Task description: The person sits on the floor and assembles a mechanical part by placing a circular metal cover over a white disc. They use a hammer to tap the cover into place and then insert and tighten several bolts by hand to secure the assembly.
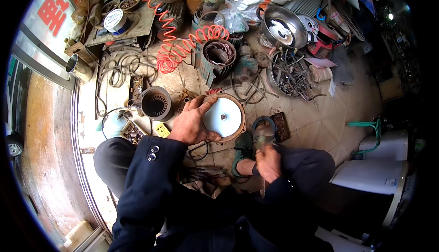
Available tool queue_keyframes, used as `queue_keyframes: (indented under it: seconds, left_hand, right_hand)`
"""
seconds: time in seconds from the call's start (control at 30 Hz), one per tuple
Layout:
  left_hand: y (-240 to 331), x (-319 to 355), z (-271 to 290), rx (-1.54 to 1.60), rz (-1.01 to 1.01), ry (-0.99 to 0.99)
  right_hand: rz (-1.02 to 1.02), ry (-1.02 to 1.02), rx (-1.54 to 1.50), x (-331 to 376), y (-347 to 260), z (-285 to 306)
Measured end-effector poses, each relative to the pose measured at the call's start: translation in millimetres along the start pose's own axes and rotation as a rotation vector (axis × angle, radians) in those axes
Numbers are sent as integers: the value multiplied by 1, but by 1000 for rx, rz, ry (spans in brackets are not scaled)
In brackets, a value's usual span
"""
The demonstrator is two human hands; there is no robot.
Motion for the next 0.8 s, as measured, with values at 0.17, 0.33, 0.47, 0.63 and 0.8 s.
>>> queue_keyframes:
  seconds: [0.17, 0.33, 0.47, 0.63, 0.8]
  left_hand:
    - [4, 0, -1, -9, 9, -1]
    - [2, 0, 1, 16, 3, -1]
    - [5, 0, -1, -2, 28, -13]
    - [2, 2, 2, 3, 15, -1]
    - [4, 0, 1, -27, 25, -13]
  right_hand:
    - [337, 102, -400, 35, -71, 49]
    - [632, 105, -173, 26, -117, 24]
    - [456, -21, -62, 22, -116, 18]
    - [519, -59, -38, 19, -130, 22]
    - [516, -17, -9, 14, -124, 13]
Point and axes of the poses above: each hand's wrist, its own x-axis away from the middle knuckle, its own z-axis out of the back of the hand, y = z × x, the point moved 4 cm from there along -x, towards the middle knuckle, and after that the axes turned 10 degrees about -x, right-handed, at the moved point
